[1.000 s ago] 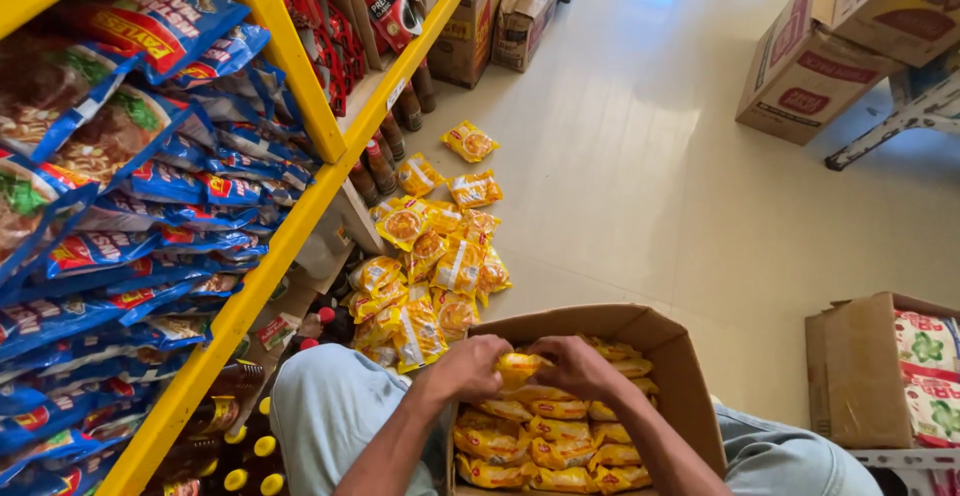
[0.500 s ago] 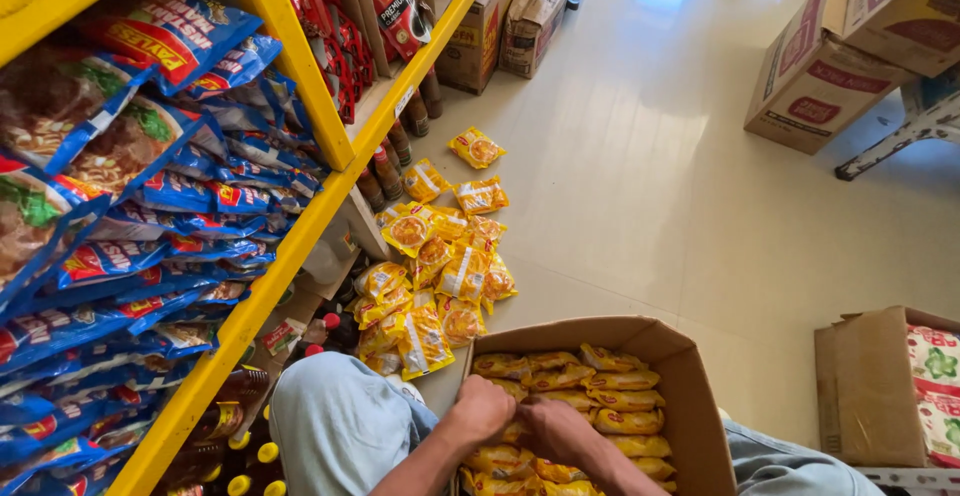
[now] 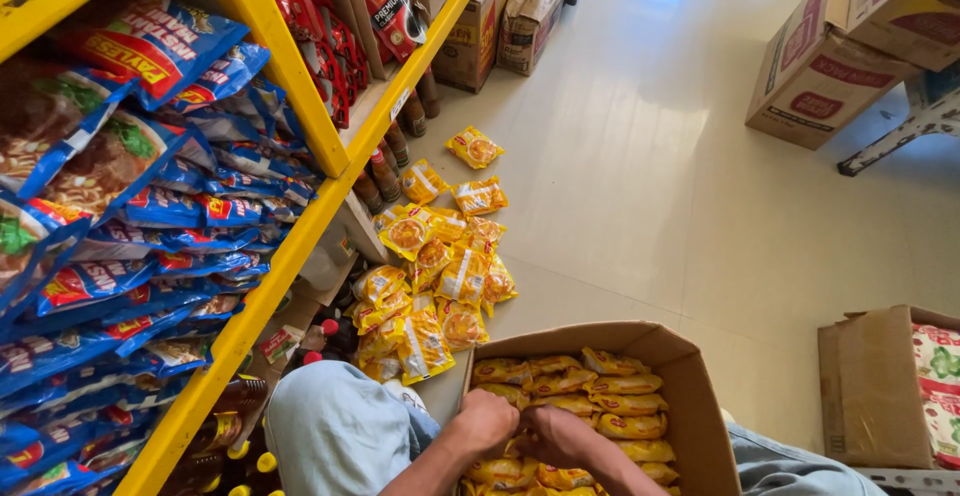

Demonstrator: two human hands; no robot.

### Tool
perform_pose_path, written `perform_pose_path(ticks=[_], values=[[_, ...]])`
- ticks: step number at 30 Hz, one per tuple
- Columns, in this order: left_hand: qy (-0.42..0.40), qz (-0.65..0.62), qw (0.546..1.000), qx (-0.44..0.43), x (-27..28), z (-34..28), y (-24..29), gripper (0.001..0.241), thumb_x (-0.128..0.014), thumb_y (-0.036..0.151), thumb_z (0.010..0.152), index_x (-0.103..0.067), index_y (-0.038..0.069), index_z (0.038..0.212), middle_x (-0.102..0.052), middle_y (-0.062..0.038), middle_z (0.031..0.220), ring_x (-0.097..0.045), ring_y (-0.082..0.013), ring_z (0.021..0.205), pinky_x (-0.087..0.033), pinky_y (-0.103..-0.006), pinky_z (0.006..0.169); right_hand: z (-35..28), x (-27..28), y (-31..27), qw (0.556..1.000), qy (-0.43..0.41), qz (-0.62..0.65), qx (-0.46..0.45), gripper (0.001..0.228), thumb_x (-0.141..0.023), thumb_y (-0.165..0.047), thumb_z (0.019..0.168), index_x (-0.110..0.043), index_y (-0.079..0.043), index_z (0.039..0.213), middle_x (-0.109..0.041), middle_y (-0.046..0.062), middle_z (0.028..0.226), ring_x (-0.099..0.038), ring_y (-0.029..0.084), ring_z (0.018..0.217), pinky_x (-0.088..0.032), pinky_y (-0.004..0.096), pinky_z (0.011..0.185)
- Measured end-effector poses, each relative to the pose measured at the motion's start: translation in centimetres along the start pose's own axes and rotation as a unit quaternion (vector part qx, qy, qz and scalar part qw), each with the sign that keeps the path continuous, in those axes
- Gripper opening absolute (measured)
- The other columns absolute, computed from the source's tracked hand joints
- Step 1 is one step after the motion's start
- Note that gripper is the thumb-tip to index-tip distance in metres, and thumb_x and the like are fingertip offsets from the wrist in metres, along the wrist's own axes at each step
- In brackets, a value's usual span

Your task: The person packs individual packets of instant noodles from a shelf and the floor into a cardboard box.

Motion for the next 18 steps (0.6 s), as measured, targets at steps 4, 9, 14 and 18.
perform_pose_path(ticks=[4,9,14,18], values=[[0.015,-0.016,1.0,0.001,-0.3,0.4,-0.2,0.021,-0.065,0.02,0.089,-0.079,0.012,0.102,-0.077,-0.014,0.107,-0.074,-0.0332,0.101,-0.058,-0.0457,0.083,0.1,-0.4,1.0,0.998,-0.03,-0.018,-0.043,0.019,-0.07,-0.02,0.086,-0.067,-0.005,0.096,-0.07,0.02,0.087,-0.064,0.039,0.077,-0.053,0.045,0.071],[-0.02,-0.018,1.0,0.006,1.2,-0.7,0.3,0.023,-0.074,0.018,0.08,-0.08,0.011,0.101,-0.076,-0.014,0.107,-0.073,-0.0327,0.103,-0.058,-0.044,0.084,0.4,-0.6,0.9,0.999,-0.037,-0.015,-0.028,0.019,-0.07,-0.021,0.088,-0.068,-0.004,0.096,-0.07,0.021,0.087,-0.064,0.04,0.077,-0.053,0.046,0.07],[-0.005,-0.023,1.0,0.009,1.2,-1.0,0.3,0.022,-0.077,0.024,0.08,-0.08,0.013,0.098,-0.077,-0.014,0.104,-0.072,-0.0321,0.101,-0.057,-0.0443,0.085,0.2,-0.6,0.6,0.999,-0.033,-0.018,-0.032,0.021,-0.071,-0.022,0.087,-0.069,-0.004,0.098,-0.07,0.021,0.088,-0.065,0.039,0.078,-0.054,0.045,0.072],[0.008,-0.013,1.0,-0.004,-0.9,0.4,-0.5,0.02,-0.075,0.024,0.078,-0.081,0.014,0.094,-0.077,-0.013,0.102,-0.074,-0.0322,0.098,-0.058,-0.0451,0.082,0.0,1.1,-2.1,0.999,-0.032,-0.007,-0.027,0.027,-0.074,-0.023,0.083,-0.07,-0.005,0.103,-0.071,0.02,0.094,-0.067,0.038,0.083,-0.054,0.045,0.075]])
Point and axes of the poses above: each hand's wrist, its own z-axis towards the middle knuckle, its own x-axis out of the back of the hand, y = z × x, the point moved 6 cm from there along z, towards the middle knuckle
